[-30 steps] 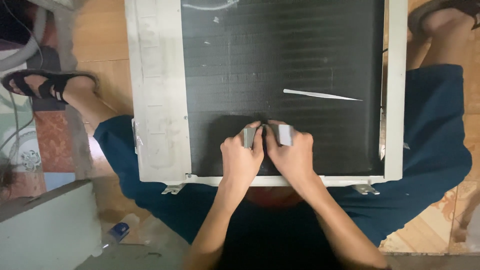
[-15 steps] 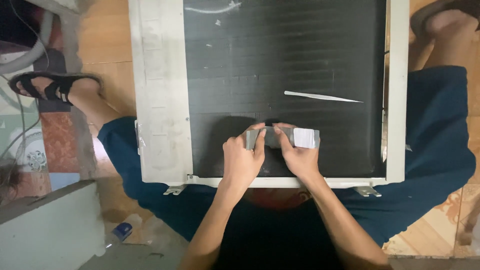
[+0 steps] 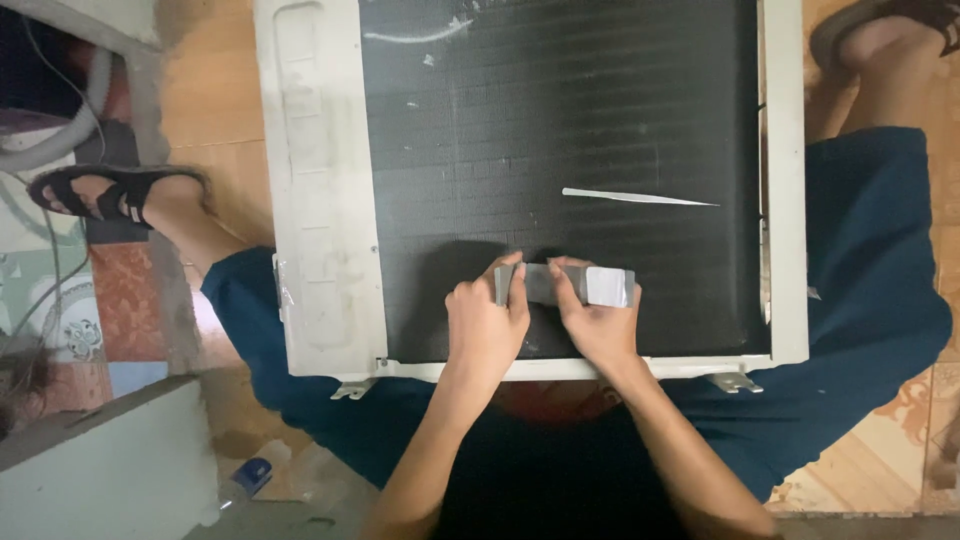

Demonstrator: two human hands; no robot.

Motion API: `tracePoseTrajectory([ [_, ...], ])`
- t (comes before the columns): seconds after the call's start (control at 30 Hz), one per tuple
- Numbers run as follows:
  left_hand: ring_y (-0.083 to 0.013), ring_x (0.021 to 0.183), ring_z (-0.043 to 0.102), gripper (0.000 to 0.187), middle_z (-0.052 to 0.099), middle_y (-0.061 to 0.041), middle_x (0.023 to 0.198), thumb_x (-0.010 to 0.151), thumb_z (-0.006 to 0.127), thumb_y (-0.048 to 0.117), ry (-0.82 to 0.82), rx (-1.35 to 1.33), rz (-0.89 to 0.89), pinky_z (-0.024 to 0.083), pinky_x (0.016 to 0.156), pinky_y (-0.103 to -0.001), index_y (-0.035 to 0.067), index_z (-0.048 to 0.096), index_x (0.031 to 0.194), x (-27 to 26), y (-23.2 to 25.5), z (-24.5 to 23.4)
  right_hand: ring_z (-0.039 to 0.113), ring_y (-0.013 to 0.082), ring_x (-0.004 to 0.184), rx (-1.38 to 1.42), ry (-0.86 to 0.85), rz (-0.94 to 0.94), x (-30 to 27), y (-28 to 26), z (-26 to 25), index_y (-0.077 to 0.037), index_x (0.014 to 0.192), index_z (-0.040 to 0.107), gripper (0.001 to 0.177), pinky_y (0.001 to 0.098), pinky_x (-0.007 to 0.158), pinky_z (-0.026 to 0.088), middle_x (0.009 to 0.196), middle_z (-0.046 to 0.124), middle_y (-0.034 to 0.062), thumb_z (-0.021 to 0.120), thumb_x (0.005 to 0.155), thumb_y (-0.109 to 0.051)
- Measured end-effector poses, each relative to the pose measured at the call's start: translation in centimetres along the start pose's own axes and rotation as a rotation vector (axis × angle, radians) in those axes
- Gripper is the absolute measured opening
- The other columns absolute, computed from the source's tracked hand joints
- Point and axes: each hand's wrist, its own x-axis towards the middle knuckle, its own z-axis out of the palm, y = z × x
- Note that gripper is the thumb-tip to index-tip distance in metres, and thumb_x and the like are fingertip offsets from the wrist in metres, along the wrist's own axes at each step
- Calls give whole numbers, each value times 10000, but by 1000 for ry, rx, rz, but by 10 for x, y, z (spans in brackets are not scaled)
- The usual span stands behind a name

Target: Straightening bent aluminum fins on an air conditioner condenser unit using a thin metal tool and alignment shims.

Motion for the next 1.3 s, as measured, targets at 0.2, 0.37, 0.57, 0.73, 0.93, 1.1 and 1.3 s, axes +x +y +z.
tracePoseTrajectory([
  [0.2, -506, 667, 718, 279, 718, -295, 695, 950, 625, 221, -5, 24, -59, 589, 562, -509, 73, 798, 1111, 0, 3, -4, 756, 299, 853, -29, -14, 6, 5, -17, -3, -122, 883, 862, 131, 369, 650, 561, 762, 784, 119, 762, 841, -48],
  [0.37, -505, 675, 726, 282, 734, -306, 754, 950, 642, 247, -1, -30, -112, 601, 583, -502, 72, 801, 1103, 0, 4, -4, 749, 313, 831, -64, -29, -9, 12, -25, -4, -154, 876, 861, 151, 360, 647, 568, 745, 783, 102, 749, 841, -60],
  [0.57, -508, 662, 715, 268, 711, -311, 698, 936, 644, 226, 25, 2, -89, 570, 531, -502, 78, 809, 1088, 0, 5, -5, 755, 300, 836, -14, 13, -1, 11, -10, -9, -95, 894, 846, 123, 407, 685, 556, 801, 783, 159, 741, 869, -37],
  [0.73, -463, 575, 716, 299, 696, -292, 640, 960, 607, 230, 16, 86, -31, 583, 516, -458, 58, 791, 1120, 2, 0, 7, 756, 315, 846, 26, 13, 34, 7, 5, -9, -66, 934, 833, 104, 452, 744, 557, 849, 787, 164, 744, 893, -33],
  [0.93, -441, 540, 717, 309, 685, -251, 586, 996, 524, 152, -30, 262, 39, 576, 474, -458, 3, 742, 1156, -2, 19, 5, 751, 365, 887, 24, -41, 66, 9, 1, -12, -25, 971, 815, 107, 503, 779, 538, 881, 776, 215, 724, 922, -53],
  [1.1, -445, 522, 709, 257, 713, -289, 656, 951, 618, 138, 135, -5, 82, 565, 511, -447, -15, 784, 1074, -12, 34, -29, 754, 328, 923, 3, -51, 100, 6, 9, -15, -81, 972, 834, 93, 458, 820, 553, 908, 795, 154, 751, 944, -115],
  [1.3, -458, 643, 722, 182, 737, -253, 694, 894, 693, 77, 244, -249, 128, 575, 519, -425, 66, 815, 1029, 2, 10, -29, 741, 372, 960, 7, -43, 102, 6, -2, -13, -47, 1008, 822, 117, 507, 840, 544, 948, 785, 204, 733, 938, -78],
])
